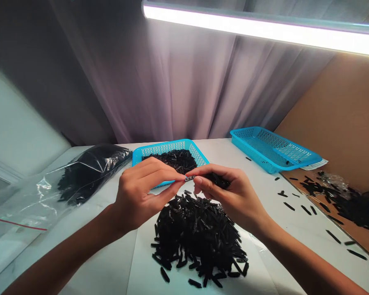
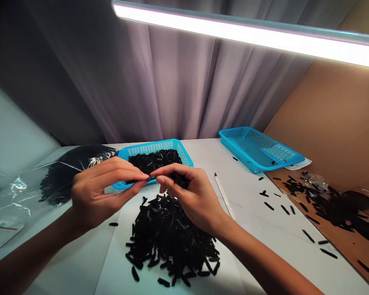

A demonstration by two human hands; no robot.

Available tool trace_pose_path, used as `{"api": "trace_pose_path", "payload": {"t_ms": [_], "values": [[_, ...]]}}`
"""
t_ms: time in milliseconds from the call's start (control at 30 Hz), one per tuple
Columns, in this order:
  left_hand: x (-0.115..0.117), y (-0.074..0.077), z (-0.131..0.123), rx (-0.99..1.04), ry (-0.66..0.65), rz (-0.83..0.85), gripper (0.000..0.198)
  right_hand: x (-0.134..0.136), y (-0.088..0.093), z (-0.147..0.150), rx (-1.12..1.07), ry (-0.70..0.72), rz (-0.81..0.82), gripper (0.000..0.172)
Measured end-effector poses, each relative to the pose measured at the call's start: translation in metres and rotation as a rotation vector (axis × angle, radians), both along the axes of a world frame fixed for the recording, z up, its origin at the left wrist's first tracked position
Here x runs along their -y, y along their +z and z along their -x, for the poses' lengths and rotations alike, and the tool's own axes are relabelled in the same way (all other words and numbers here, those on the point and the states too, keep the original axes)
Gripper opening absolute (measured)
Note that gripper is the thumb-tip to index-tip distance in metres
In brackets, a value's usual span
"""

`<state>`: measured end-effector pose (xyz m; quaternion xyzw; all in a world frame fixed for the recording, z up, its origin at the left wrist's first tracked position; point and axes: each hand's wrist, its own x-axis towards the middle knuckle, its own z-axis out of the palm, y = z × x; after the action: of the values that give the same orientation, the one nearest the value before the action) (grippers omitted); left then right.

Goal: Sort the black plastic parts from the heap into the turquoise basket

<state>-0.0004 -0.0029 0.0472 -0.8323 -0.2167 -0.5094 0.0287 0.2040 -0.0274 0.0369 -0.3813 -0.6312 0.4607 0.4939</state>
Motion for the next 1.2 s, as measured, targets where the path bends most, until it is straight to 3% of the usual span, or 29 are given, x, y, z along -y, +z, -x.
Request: {"api": "trace_pose_path", "payload": {"t_ms": [367,667,800,900,1033,1100,1200], "values": [[0.003,-0.002,0.001,0.015,-0.017,0.053,0.013,0.006,0.001,0.002,0.09,-0.054,-0.076,0.02],[0.006,0.0,-0.001,0.032,-0.048,0.031,0.013,0.005,-0.002,0.005,-0.024,0.021,0.03,0.017],[0.003,-0.002,0.0,0.033,-0.035,0.039,0.014,-0.008,-0.004,-0.005,-0.15,0.146,0.117,0.014],[0.0,-0.002,0.002,0.02,-0.006,0.045,0.015,-0.04,-0.001,-0.043,-0.393,0.06,0.067,0.013],[-0.001,0.001,0.003,0.005,0.011,0.028,0.014,-0.078,0.004,-0.141,-0.934,-0.204,-0.139,0.014],[0.0,0.003,0.004,0.0,0.033,0.029,0.011,-0.079,0.003,-0.194,-1.035,-0.315,-0.247,0.029],[0.0,0.004,0.005,-0.008,0.088,0.058,0.004,-0.066,-0.005,-0.251,-1.238,-0.56,-0.339,0.032]]}}
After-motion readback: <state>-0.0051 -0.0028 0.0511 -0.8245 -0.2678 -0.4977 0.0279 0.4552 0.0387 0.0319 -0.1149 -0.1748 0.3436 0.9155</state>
